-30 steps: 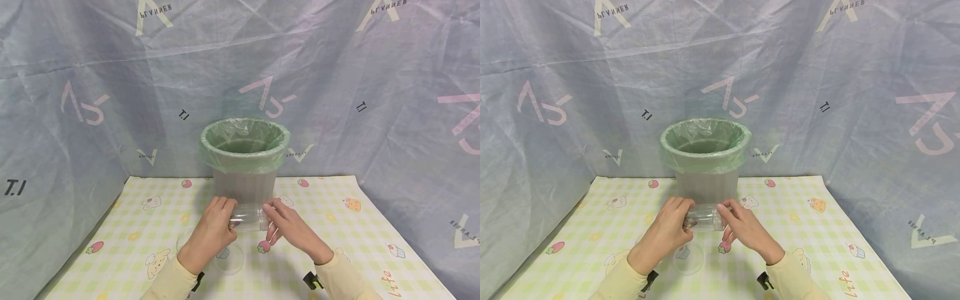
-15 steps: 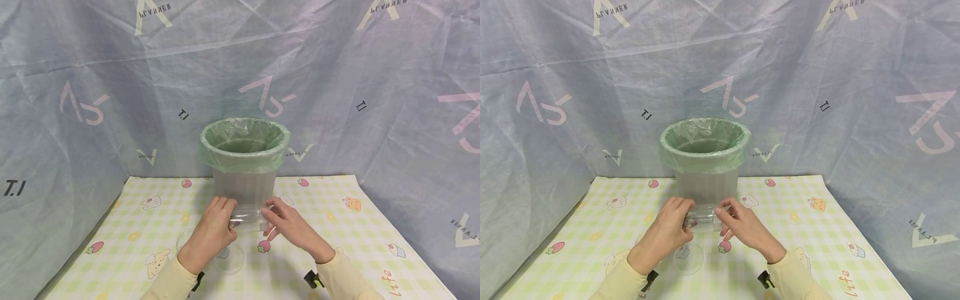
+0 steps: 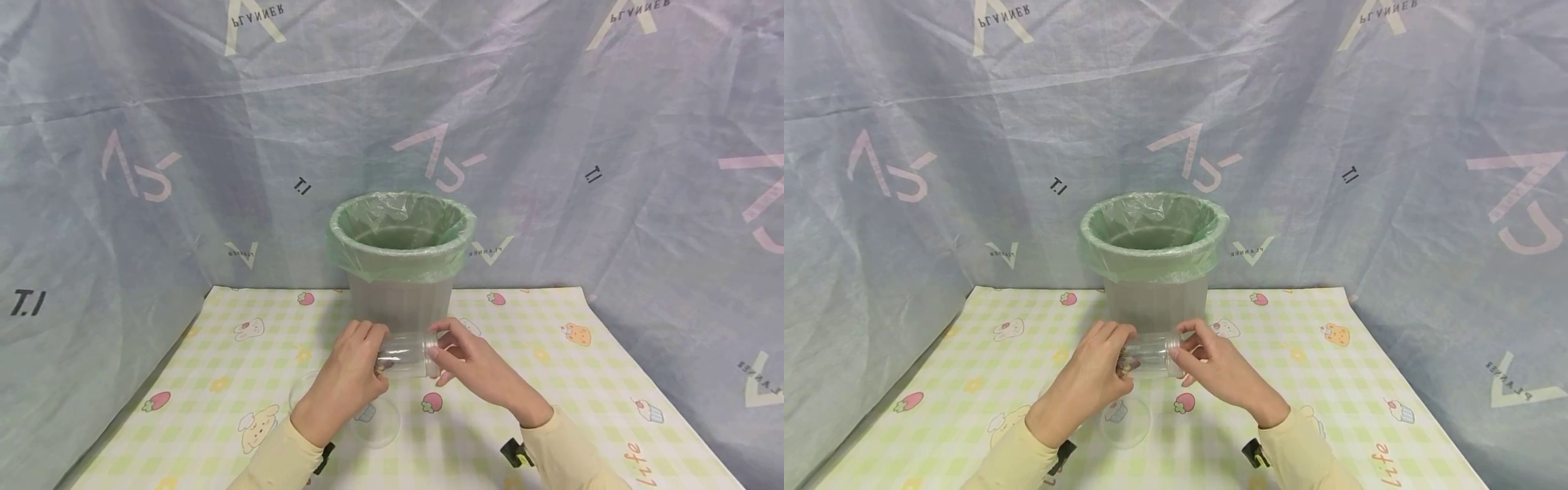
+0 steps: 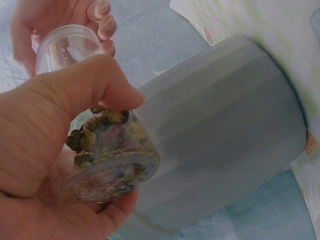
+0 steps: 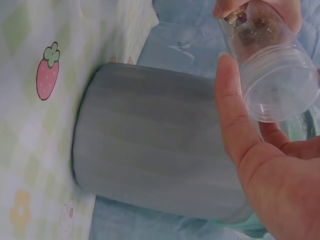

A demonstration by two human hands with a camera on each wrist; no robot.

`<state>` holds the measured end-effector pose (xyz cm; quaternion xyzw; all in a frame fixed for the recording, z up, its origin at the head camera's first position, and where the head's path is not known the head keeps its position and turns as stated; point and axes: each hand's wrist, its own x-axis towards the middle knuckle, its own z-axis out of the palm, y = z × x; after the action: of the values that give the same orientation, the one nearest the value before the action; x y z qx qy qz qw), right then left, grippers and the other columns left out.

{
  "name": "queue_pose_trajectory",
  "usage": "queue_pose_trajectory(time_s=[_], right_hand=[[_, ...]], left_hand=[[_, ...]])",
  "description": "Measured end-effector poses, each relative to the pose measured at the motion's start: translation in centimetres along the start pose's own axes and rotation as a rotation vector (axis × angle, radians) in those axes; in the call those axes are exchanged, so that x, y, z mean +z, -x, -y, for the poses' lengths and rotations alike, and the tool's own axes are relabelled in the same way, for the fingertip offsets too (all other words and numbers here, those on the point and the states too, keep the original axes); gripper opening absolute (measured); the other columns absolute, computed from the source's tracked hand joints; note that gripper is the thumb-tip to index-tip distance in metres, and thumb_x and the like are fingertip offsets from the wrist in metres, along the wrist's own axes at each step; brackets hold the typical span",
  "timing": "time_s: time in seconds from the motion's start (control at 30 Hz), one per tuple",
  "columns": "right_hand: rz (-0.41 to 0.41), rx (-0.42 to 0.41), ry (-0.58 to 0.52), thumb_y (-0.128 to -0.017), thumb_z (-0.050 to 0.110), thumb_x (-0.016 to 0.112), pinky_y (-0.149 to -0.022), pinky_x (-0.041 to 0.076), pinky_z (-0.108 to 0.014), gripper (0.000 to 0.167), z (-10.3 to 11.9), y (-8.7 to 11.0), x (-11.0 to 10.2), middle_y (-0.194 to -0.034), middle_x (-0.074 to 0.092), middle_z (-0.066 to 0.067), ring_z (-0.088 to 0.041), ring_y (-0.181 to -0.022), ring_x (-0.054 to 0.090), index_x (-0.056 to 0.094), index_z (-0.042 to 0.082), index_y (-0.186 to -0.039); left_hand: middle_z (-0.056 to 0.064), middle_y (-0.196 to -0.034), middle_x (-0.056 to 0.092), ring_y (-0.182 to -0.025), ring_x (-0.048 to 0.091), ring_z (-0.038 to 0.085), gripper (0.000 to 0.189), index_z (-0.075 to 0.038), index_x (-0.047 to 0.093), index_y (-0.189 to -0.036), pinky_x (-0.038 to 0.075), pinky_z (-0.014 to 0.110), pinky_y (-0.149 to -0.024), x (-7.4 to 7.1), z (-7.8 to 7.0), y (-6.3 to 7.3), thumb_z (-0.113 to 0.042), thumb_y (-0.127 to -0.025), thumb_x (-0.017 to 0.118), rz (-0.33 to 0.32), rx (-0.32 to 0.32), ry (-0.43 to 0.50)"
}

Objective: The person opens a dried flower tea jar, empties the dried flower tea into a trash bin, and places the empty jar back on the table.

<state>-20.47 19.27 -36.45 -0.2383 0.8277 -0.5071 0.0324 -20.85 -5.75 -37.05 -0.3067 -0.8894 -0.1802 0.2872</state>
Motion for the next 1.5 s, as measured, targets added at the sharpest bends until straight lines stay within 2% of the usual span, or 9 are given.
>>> queue_pose_trajectory(time_s=[0.23, 0.5, 0.67, 0.8, 1.07, 1.33, 1.5], right_hand=[[0.031, -0.068, -0.017, -0.106, 0.030, 0.060, -0.076, 0.062, -0.037, 0.037, -0.04, -0.01, -0.18, -0.118, 0.062, -0.014, -0.031, -0.087, 0.073, 0.046, 0.019, -0.139], [0.036, -0.142, -0.013, -0.102, 0.021, 0.067, -0.083, 0.061, -0.036, 0.044, -0.18, 0.06, -0.30, -0.123, 0.059, -0.013, -0.023, -0.096, 0.071, 0.045, 0.020, -0.140], [0.028, -0.178, 0.015, -0.100, 0.019, 0.070, -0.086, 0.060, -0.035, 0.047, -0.28, 0.08, -0.30, -0.128, 0.057, -0.009, -0.023, -0.102, 0.069, 0.045, 0.022, -0.139], [0.038, -0.208, 0.016, -0.099, 0.017, 0.070, -0.087, 0.060, -0.036, 0.048, -0.44, 0.03, -0.31, -0.131, 0.054, -0.011, -0.023, -0.104, 0.068, 0.044, 0.019, -0.139], [0.047, -0.226, 0.016, -0.098, 0.016, 0.072, -0.087, 0.060, -0.036, 0.054, -0.62, 0.02, -0.33, -0.138, 0.050, -0.017, -0.024, -0.109, 0.067, 0.042, 0.007, -0.142], [0.043, -0.253, 0.019, -0.095, 0.012, 0.075, -0.087, 0.060, -0.037, 0.055, -0.51, -0.03, -0.24, -0.137, 0.049, -0.017, -0.028, -0.112, 0.065, 0.043, 0.011, -0.139], [0.033, -0.285, 0.042, -0.091, 0.003, 0.075, -0.086, 0.061, -0.036, 0.057, -0.67, -0.04, -0.17, -0.136, 0.050, -0.012, -0.024, -0.111, 0.065, 0.043, 0.011, -0.139]], left_hand=[[0.005, -0.099, 0.063, -0.093, 0.054, 0.024, 0.055, -0.006, 0.065, -0.109, 0.049, 0.036, -0.086, -0.27, -0.01, -0.02, 0.008, -0.058, 0.081, 0.031, -0.019, 0.016], [0.005, -0.098, 0.063, -0.093, 0.054, 0.024, 0.056, -0.005, 0.066, -0.109, 0.049, 0.037, -0.087, -0.24, 0.05, -0.07, 0.006, -0.057, 0.081, 0.037, -0.024, 0.023], [0.005, -0.099, 0.063, -0.094, 0.054, 0.024, 0.056, -0.004, 0.066, -0.110, 0.050, 0.038, -0.088, -0.19, 0.04, -0.07, 0.006, -0.057, 0.082, 0.050, -0.035, 0.035], [0.004, -0.099, 0.063, -0.094, 0.054, 0.024, 0.055, -0.006, 0.065, -0.109, 0.050, 0.038, -0.088, -0.17, 0.05, -0.02, 0.006, -0.058, 0.082, 0.055, -0.035, 0.031], [0.004, -0.100, 0.064, -0.094, 0.054, 0.023, 0.055, -0.007, 0.065, -0.109, 0.050, 0.038, -0.088, -0.16, 0.03, 0.07, 0.005, -0.058, 0.083, 0.066, -0.038, 0.033], [0.004, -0.099, 0.063, -0.095, 0.055, 0.024, 0.055, -0.007, 0.065, -0.109, 0.050, 0.038, -0.088, -0.26, 0.02, 0.04, 0.005, -0.058, 0.083, 0.066, -0.040, 0.038], [0.005, -0.100, 0.064, -0.095, 0.055, 0.023, 0.056, -0.006, 0.065, -0.110, 0.050, 0.038, -0.088, -0.27, 0.03, 0.06, 0.005, -0.058, 0.083, 0.064, -0.037, 0.039]])
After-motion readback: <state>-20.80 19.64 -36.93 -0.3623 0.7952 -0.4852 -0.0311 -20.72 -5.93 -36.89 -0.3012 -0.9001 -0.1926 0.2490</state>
